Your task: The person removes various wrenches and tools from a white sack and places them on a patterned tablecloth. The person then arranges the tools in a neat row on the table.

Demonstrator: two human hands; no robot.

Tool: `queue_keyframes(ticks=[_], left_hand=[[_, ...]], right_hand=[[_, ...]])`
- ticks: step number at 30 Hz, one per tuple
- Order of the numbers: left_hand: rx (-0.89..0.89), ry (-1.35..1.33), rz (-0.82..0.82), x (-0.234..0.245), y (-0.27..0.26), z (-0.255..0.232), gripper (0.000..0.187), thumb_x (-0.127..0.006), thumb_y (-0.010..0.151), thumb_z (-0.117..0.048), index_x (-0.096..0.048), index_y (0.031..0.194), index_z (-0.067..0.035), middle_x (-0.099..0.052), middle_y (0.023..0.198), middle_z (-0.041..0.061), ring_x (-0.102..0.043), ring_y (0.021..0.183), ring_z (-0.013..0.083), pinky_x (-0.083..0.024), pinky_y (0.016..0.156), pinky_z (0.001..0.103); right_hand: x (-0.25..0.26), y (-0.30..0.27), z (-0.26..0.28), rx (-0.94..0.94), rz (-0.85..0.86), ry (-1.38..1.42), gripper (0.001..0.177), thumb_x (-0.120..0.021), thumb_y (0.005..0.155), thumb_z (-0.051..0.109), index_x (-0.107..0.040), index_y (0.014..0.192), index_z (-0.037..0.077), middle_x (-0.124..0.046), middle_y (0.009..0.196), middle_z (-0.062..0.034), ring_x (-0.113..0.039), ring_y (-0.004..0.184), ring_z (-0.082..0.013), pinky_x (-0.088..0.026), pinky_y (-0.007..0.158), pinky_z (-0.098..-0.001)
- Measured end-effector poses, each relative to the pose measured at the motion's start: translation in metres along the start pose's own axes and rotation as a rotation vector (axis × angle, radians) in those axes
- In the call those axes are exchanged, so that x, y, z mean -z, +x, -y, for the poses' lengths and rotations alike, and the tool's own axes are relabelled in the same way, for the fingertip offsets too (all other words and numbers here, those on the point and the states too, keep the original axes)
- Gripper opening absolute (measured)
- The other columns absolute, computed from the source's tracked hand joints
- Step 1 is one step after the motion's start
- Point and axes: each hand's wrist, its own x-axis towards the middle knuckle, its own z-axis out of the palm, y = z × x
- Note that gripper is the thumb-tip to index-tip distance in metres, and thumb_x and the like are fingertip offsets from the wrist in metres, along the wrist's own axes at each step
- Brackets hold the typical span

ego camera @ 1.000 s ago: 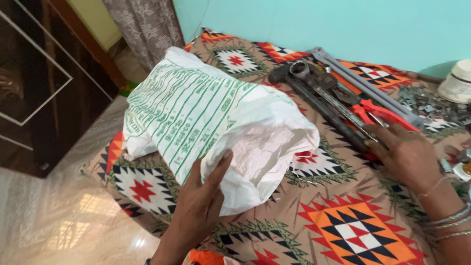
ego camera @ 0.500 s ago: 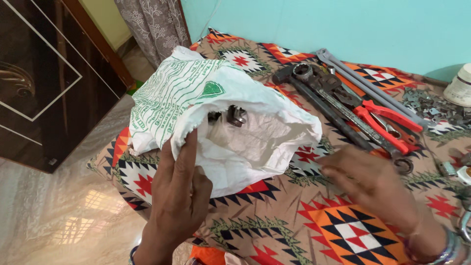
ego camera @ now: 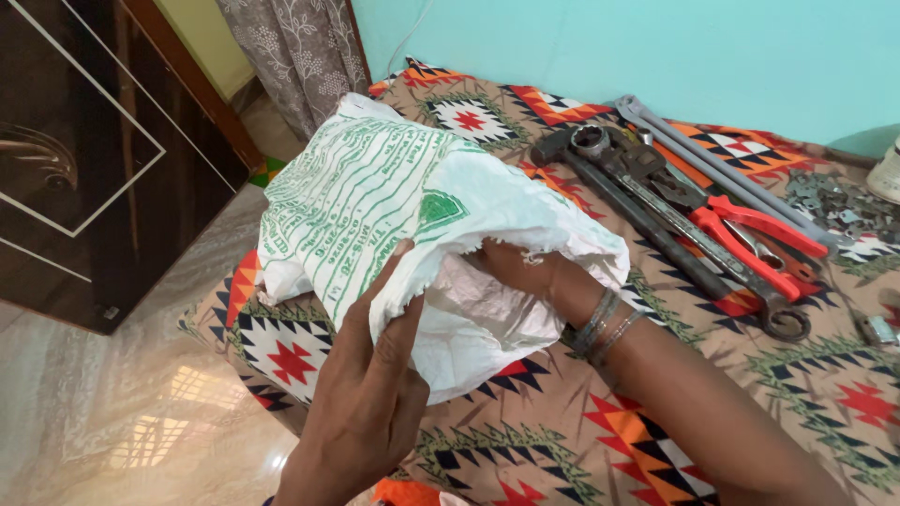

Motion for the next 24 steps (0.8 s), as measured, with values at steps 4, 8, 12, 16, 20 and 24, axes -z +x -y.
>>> queue_keyframes(ticks=[4, 8, 12, 16, 20, 24], left_hand=[[0.134, -0.152, 0.057, -0.002, -0.006, 0.007, 0.063, -0.058, 0.079, 0.012, -0.050, 0.141, 0.004, -0.037, 0.160, 0.034, -0.065, 0.113, 0.0357, -0.054, 0.091, 0.039], [0.017, -0.100, 0.018, -0.006, -0.007, 0.012, 0.068, -0.057, 0.078, 0.013, -0.047, 0.144, 0.003, -0.038, 0.158, 0.033, -0.060, 0.126, 0.0433, -0.053, 0.101, 0.043], [-0.033, -0.055, 0.002, -0.008, -0.005, 0.011, 0.071, -0.057, 0.076, 0.013, -0.045, 0.146, 0.002, -0.038, 0.158, 0.033, -0.057, 0.133, 0.0485, -0.051, 0.105, 0.046], [0.026, -0.102, 0.022, -0.005, -0.007, 0.010, 0.069, -0.056, 0.079, 0.013, -0.046, 0.146, 0.003, -0.037, 0.159, 0.034, -0.059, 0.129, 0.0438, -0.052, 0.103, 0.042], [0.093, -0.092, 0.041, 0.000, -0.009, 0.008, 0.064, -0.058, 0.080, 0.011, -0.047, 0.142, 0.007, -0.036, 0.160, 0.035, -0.057, 0.132, 0.0452, -0.051, 0.103, 0.042], [0.053, -0.055, 0.006, -0.001, -0.008, 0.006, 0.060, -0.058, 0.085, 0.007, -0.045, 0.144, 0.009, -0.037, 0.157, 0.034, -0.050, 0.140, 0.0506, -0.046, 0.110, 0.048]], right_hand=[[-0.021, 0.021, -0.017, -0.088, 0.115, -0.006, 0.039, -0.061, 0.087, 0.007, -0.064, 0.126, 0.003, -0.066, 0.111, -0.0156, -0.066, 0.093, -0.0321, -0.054, 0.078, -0.0419], [-0.029, 0.021, -0.027, -0.140, 0.159, 0.002, 0.042, -0.061, 0.084, 0.006, -0.065, 0.126, 0.004, -0.066, 0.110, -0.0134, -0.065, 0.092, -0.0282, -0.053, 0.077, -0.0396], [-0.027, 0.016, -0.035, -0.175, 0.173, 0.032, 0.044, -0.061, 0.081, 0.004, -0.066, 0.125, 0.005, -0.066, 0.108, -0.0111, -0.065, 0.090, -0.0243, -0.053, 0.076, -0.0374], [-0.015, 0.008, -0.032, -0.196, 0.172, 0.108, 0.046, -0.061, 0.079, 0.003, -0.067, 0.125, 0.006, -0.066, 0.106, -0.0089, -0.065, 0.088, -0.0204, -0.053, 0.075, -0.0351], [0.018, -0.014, -0.016, -0.246, 0.109, 0.330, 0.049, -0.062, 0.076, 0.001, -0.068, 0.124, 0.007, -0.066, 0.105, -0.0067, -0.064, 0.086, -0.0165, -0.053, 0.075, -0.0329], [0.065, -0.074, 0.005, -0.336, 0.008, 0.761, 0.052, -0.062, 0.073, 0.000, -0.068, 0.124, 0.008, -0.066, 0.103, -0.0045, -0.064, 0.085, -0.0125, -0.053, 0.074, -0.0306]])
